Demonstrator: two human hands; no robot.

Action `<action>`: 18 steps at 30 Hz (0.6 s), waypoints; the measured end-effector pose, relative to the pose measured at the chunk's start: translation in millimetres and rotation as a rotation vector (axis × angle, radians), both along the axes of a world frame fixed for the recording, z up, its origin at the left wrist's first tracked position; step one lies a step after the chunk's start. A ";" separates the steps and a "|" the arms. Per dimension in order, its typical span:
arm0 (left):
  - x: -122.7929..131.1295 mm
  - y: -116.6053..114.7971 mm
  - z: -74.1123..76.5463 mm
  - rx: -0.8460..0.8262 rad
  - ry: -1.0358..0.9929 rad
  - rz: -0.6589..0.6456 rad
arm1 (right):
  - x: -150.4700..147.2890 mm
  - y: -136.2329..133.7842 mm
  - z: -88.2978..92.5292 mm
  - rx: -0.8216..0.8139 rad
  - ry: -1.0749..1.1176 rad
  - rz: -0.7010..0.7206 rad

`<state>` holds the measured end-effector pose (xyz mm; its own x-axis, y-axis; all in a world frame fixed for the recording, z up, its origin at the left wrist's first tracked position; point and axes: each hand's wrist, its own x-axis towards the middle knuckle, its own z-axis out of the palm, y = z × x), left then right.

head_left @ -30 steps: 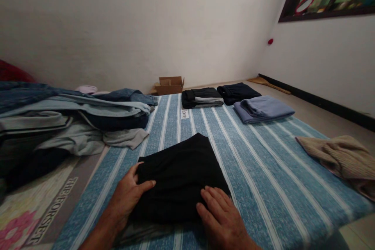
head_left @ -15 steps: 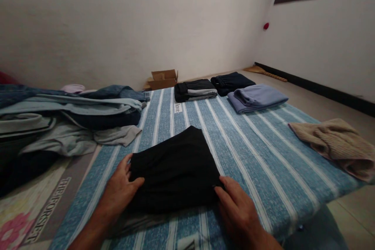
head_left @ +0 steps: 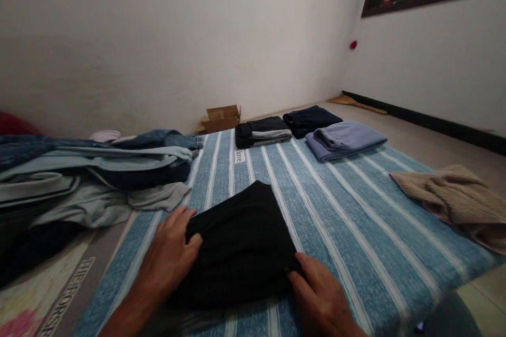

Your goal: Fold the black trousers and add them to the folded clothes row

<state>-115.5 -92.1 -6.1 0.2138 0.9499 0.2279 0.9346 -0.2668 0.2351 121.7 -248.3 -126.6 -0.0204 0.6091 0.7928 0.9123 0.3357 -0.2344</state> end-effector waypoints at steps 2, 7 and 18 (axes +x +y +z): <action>32.0 7.0 14.4 -0.068 0.072 -0.084 | -0.6 0.7 -2.7 -0.005 -0.004 -0.008; 117.6 50.0 17.9 -0.316 0.215 -0.208 | -1.6 1.5 -9.9 -0.001 -0.021 -0.008; 148.1 105.6 -24.3 -0.620 -0.029 -0.294 | -6.4 7.4 -11.0 0.054 -0.018 -0.076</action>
